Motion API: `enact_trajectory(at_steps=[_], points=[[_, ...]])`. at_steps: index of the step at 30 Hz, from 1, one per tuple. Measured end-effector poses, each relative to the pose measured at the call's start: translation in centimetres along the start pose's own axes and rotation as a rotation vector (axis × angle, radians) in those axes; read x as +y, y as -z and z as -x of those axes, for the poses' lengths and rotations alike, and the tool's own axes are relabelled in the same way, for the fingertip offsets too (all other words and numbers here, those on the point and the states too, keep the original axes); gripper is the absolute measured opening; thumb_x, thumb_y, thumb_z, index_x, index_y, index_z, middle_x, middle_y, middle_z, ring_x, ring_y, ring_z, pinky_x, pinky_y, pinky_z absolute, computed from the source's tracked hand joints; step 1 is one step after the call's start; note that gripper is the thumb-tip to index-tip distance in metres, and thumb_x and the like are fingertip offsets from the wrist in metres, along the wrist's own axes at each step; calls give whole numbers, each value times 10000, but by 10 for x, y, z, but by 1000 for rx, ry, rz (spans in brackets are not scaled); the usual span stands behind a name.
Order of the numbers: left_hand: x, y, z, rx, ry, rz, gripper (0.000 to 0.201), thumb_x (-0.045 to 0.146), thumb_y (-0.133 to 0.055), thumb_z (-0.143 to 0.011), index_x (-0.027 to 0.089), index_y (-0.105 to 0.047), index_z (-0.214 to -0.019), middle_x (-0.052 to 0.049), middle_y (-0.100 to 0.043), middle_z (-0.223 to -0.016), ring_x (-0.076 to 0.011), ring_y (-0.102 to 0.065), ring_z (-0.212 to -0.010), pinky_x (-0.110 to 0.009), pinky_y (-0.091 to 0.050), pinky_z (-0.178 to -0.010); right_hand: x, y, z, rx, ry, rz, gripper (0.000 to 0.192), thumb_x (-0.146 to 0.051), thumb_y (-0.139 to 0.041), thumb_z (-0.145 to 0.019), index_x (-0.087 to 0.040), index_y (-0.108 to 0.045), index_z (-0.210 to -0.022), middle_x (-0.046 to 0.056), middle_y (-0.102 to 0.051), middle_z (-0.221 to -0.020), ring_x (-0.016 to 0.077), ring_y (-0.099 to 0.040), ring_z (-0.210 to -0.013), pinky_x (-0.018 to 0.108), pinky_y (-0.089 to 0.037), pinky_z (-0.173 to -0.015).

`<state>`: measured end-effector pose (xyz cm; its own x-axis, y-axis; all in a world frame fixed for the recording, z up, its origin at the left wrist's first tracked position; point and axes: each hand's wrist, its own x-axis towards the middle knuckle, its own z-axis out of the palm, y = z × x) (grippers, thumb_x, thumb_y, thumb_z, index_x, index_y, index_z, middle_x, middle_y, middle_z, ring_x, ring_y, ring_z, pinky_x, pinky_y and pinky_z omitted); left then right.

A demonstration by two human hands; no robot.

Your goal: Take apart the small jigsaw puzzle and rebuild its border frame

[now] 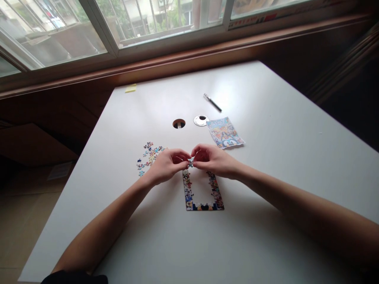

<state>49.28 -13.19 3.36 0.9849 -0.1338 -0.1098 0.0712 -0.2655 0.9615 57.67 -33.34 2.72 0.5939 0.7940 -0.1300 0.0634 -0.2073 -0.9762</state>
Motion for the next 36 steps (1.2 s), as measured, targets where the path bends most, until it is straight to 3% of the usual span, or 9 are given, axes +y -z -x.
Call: enact_trajectory(at_steps=[8, 14, 24, 27, 32, 36], points=[[3, -3, 0, 60, 20, 129, 164, 252, -725, -827, 140, -736, -947, -69, -733, -815, -159, -701, -759, -310, -588, -750, -4, 1, 0, 74, 45, 52, 187, -343, -698, -811, -194, -610, -883, 9, -648, -758, 137, -587, -694, 277, -464, -607], [2, -6, -2, 143, 71, 262, 169, 241, -777, -777, 120, -713, -876, -67, -726, -760, -156, -702, -703, -325, -602, -722, -2, 1, 0, 161, 167, 320, 182, -380, -685, -838, -200, -686, -863, 28, -698, -791, 155, -629, -704, 314, -520, -662], [-2, -3, -3, 122, 118, 325, 164, 227, -777, -768, 126, -698, -870, -48, -713, -743, -146, -694, -695, -321, -588, -730, 3, 2, 0, 216, 388, 483, 139, -335, -670, -867, -203, -697, -899, 42, -663, -858, 153, -598, -741, 306, -502, -666], [-1, 1, -4, 88, 75, 157, 146, 254, -723, -817, 149, -715, -917, -52, -720, -809, -153, -685, -757, -312, -571, -743, 4, 3, -1, 218, 427, 531, 101, -296, -665, -869, -214, -696, -920, 57, -637, -962, 170, -599, -830, 326, -509, -734], [0, 14, -3, 119, -136, -441, 150, 196, -609, -867, 198, -749, -920, -52, -708, -978, -140, -643, -786, -289, -526, -731, 8, 6, -2, 214, 420, 679, 42, -244, -677, -846, -220, -694, -875, 75, -576, -1060, 222, -575, -1005, 397, -476, -900], [-3, 16, -2, 56, -224, -592, 160, 182, -608, -864, 196, -741, -952, -49, -675, -988, -121, -618, -752, -266, -516, -709, 15, 5, -3, 180, 405, 712, 33, -230, -692, -833, -215, -686, -862, 85, -563, -1079, 237, -551, -1034, 420, -467, -929]])
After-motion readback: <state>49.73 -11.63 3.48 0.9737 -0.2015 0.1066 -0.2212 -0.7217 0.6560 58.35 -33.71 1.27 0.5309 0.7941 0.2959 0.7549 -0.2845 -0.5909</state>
